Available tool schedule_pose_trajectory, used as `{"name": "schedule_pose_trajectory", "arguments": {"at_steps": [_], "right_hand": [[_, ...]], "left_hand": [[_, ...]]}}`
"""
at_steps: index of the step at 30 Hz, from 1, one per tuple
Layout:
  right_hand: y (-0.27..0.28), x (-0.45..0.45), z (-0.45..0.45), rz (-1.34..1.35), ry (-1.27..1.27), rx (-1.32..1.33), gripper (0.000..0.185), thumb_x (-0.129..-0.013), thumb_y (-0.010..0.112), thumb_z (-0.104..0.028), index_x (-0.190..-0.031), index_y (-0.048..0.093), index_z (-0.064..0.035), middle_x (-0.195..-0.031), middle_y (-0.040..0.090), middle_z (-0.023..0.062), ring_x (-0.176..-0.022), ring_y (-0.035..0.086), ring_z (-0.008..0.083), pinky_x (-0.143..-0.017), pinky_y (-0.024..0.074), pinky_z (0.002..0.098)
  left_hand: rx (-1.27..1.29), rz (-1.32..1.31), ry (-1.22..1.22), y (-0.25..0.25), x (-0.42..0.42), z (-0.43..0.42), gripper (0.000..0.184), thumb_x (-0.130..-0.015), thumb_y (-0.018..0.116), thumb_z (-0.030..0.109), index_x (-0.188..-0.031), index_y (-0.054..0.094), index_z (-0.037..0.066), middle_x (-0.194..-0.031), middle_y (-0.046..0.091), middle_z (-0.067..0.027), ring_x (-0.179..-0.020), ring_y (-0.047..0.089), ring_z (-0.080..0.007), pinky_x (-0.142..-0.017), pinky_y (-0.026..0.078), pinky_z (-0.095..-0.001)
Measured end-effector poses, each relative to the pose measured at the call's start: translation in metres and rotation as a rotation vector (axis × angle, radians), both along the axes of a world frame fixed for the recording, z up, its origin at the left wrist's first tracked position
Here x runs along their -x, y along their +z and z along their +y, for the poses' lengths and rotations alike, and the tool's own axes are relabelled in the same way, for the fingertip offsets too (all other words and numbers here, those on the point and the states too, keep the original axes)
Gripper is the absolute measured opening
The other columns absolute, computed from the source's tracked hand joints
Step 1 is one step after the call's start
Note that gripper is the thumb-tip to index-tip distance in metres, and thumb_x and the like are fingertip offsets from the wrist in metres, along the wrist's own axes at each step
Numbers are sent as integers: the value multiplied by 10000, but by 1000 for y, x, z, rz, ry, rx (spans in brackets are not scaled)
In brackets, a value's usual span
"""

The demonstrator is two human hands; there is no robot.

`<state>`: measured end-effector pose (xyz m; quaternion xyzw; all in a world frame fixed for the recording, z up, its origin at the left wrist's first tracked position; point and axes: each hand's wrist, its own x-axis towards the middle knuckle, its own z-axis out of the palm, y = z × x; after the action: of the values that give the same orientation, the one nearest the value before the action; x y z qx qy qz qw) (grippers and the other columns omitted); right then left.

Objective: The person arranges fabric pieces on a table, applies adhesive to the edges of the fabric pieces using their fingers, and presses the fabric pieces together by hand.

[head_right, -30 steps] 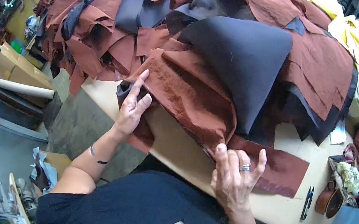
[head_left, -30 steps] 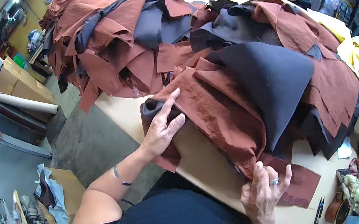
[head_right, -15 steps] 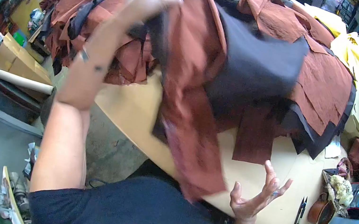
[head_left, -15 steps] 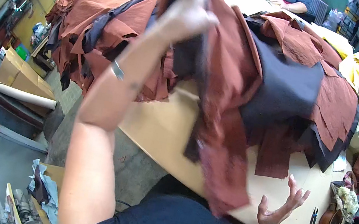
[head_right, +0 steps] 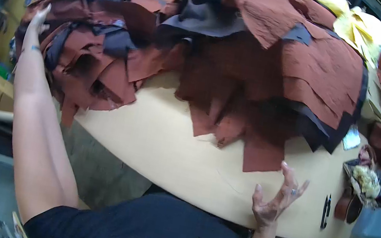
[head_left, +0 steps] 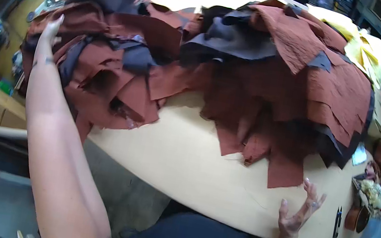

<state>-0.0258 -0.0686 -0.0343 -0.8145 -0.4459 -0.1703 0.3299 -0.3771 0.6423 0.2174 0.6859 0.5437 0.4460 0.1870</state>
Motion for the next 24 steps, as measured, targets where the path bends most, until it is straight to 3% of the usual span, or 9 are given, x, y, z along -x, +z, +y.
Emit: {"name": "schedule_pose_trajectory", "arguments": {"at_steps": [3,5,9,10,13,15,21,23,24], "right_hand": [[1,0,-1,5,9,19,791,-685,646,-190,-1383,302,-45,-1270,520,108,-1140,498,263,-1098,76,588],[3,-1,1,3,34,32,794,-678,649,-180,-1381,305,-45,-1271,522,106,-1140,498,259,-1100,74,582],[1,0,4,42,46,-23,780,-667,658,-161,-1368,334,-48,-1259,542,92,-1131,502,257,-1104,69,571],[2,0,4,54,51,-45,770,-663,660,-145,-1362,348,-50,-1258,545,89,-1127,506,253,-1106,65,564],[0,1,-2,100,29,-41,767,-665,657,-121,-1363,348,-44,-1251,551,86,-1126,512,247,-1108,63,557],[1,1,-6,151,-9,-60,763,-668,652,-103,-1364,346,-39,-1242,558,83,-1125,515,242,-1107,68,554],[5,-1,-12,182,-30,-155,755,-680,632,-53,-1372,330,-32,-1208,577,89,-1101,533,239,-1103,82,552],[5,1,-12,170,-17,-193,760,-684,626,-40,-1377,316,-33,-1200,579,98,-1093,540,244,-1101,88,554],[5,1,-11,161,-13,-220,764,-685,624,-35,-1380,308,-32,-1197,580,104,-1090,543,247,-1100,90,556]], "left_hand": [[118,149,110,-49,29,73,649,-838,620,392,-1342,430,29,-1343,469,-168,-1216,465,-353,-958,417,-527],[-428,633,216,-42,-37,-4,546,-844,607,333,-1281,496,25,-1242,545,-196,-1153,529,-328,-932,450,-399],[-763,488,-443,-62,-209,-170,464,-843,599,297,-1229,540,46,-1163,589,-181,-1045,588,-300,-914,439,-376],[-566,474,-518,-70,-243,-196,495,-840,607,293,-1264,514,55,-1225,552,-195,-1148,529,-301,-981,394,-377],[-796,326,-849,-92,-334,-259,580,-806,637,299,-1331,466,123,-1362,433,-210,-1284,399,-312,-1074,294,-384],[-910,363,-807,-99,-379,-292,409,-817,621,282,-1203,575,155,-1277,526,-193,-1234,453,-336,-1028,352,-414],[-424,-67,-979,-89,-422,-364,232,-911,503,250,-858,595,44,-858,618,-213,-885,592,-392,-739,456,-417],[-409,-138,-1077,-110,-403,-384,270,-937,475,247,-900,561,-6,-813,552,-257,-789,551,-410,-672,433,-388],[-329,-299,-1122,-127,-389,-391,274,-941,484,248,-932,568,-12,-759,577,-192,-719,576,-320,-679,435,-355]]}}
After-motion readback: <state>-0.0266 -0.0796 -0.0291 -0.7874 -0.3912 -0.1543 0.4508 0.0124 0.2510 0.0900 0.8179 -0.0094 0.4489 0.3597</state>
